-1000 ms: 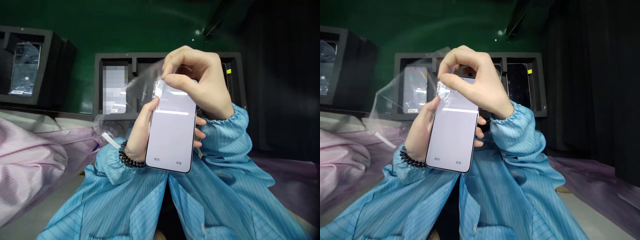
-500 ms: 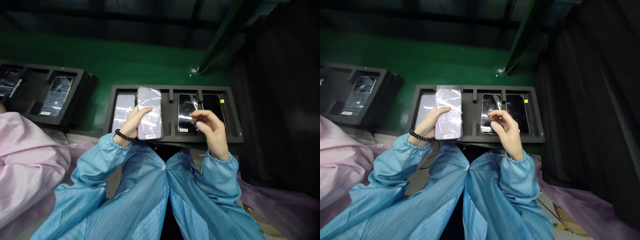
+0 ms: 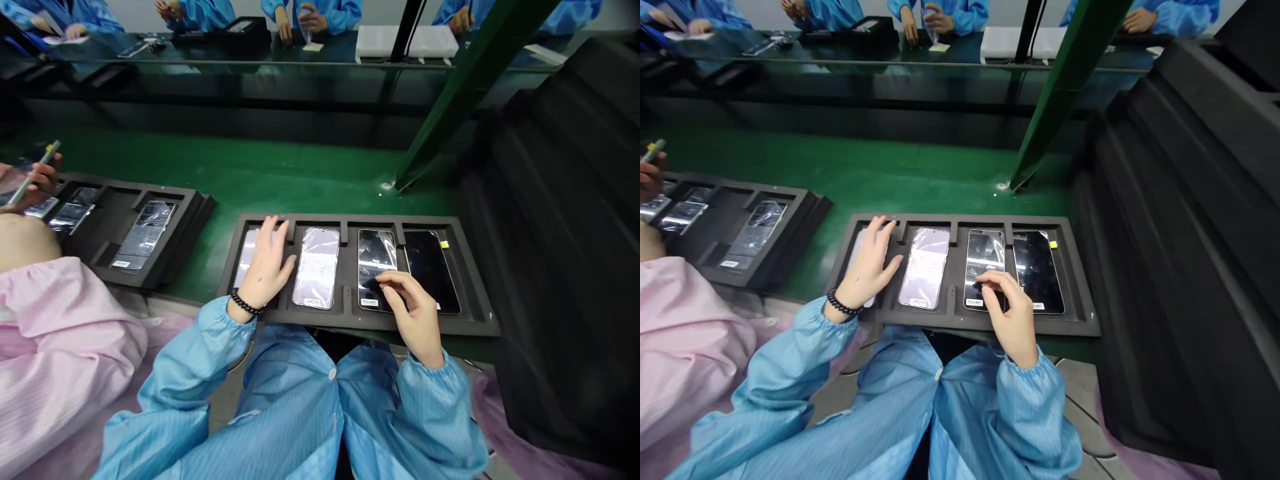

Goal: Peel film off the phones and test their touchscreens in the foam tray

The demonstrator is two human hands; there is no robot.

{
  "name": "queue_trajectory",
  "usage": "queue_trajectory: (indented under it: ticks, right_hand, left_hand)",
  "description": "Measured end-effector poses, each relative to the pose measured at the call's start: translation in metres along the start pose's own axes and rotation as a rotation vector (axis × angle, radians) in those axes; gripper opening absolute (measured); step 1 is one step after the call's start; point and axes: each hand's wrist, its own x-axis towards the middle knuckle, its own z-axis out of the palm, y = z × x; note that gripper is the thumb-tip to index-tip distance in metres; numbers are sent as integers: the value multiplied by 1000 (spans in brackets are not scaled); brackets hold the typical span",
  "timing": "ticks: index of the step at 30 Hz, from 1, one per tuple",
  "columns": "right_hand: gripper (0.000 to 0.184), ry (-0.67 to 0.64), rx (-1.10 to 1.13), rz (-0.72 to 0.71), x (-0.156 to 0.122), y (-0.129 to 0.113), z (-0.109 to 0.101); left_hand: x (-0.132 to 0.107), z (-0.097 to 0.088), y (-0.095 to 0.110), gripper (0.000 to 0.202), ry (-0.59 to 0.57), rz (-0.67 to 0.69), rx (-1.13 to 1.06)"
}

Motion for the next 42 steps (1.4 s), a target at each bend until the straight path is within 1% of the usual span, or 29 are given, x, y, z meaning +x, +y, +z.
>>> queue_trajectory:
  ticks: [2, 4, 5, 7, 9, 10, 12, 13, 14, 16, 18, 20, 22, 24, 25, 26, 27, 29, 30, 31, 33, 35, 38, 40, 42]
  right_hand:
    - [13, -8, 9, -3, 0, 1, -1]
    - [13, -16, 15, -10, 0, 2, -1]
    - [12, -18, 16, -12, 0, 2, -1]
    - [12, -21, 19, -14, 1, 2, -1]
    - [12, -21, 25, -11, 1, 2, -1]
    - [12, -22, 27, -10, 1, 2, -2]
    - [12, -25, 25, -10, 1, 1, -2]
    - [13, -26, 21, -11, 1, 1, -2]
    - [13, -28, 17, -13, 1, 1, -2]
    - [13, -27, 10, -23, 1, -1, -1]
    - [13, -22, 2, -30, 1, -1, -1]
    - [13, -21, -8, -29, 1, -2, 0]
    - [13, -25, -17, -23, 1, -2, 1]
    - [14, -29, -23, -25, 2, -3, 1]
    - [14, -29, -25, -28, 2, -3, 2]
    - [14, -31, -27, -34, 2, -4, 3]
    - [14, -32, -26, -40, 2, -6, 4]
    - [14, -37, -17, -54, 2, -11, 7]
    - [14, -40, -10, -59, 2, -15, 9]
    - [15, -43, -4, -62, 2, -20, 11]
    - [16, -50, 4, -61, 1, -30, 15]
    - [16, -45, -3, -58, 1, -42, 18]
    - [14, -14, -61, -83, 1, -59, 19]
    - [14, 19, -123, -112, 0, -68, 18]
    - [18, 56, -176, -152, -1, -75, 16]
  left_hand:
    - [-6, -5, -16, 65, -9, -41, 225]
    - [-9, -7, -26, 69, -31, -107, 344]
    - [-9, -8, -28, 71, -18, -132, 379]
    - [-8, -13, -25, 78, 64, -159, 418]
    - [-7, -22, -18, 80, 166, -195, 409]
    - [-8, -28, -15, 75, 197, -241, 373]
    - [-13, -45, -14, 52, 211, -399, 250]
    - [-16, -53, -17, 40, 216, -496, 154]
    - [-20, -62, -23, 31, 223, -589, 47]
    - [-27, -76, -36, 27, 255, -721, -200]
    - [-31, -82, -46, 31, 240, -767, -357]
    - [-31, -81, -45, 33, 199, -780, -519]
    - [-28, -76, -31, 31, 181, -812, -851]
    - [-25, -68, -9, 33, 154, -861, -1280]
    - [-23, -65, 3, 35, 119, -876, -1455]
    - [-22, -61, 13, 42, 78, -876, -1578]
    - [-21, -58, 23, 53, 34, -859, -1667]
    - [-20, -50, 39, 80, -73, -800, -1780]
    - [-20, -45, 45, 89, -137, -765, -1818]
    - [-21, -40, 52, 95, -204, -731, -1851]
    - [-24, -29, 66, 99, -337, -677, -1912]
    - [-28, -20, 82, 97, -445, -649, -1966]
    - [-37, -13, 104, 86, -514, -593, -1996]
    - [-44, -13, 112, 78, -564, -548, -1982]
    - [-52, -14, 114, 74, -670, -543, -1959]
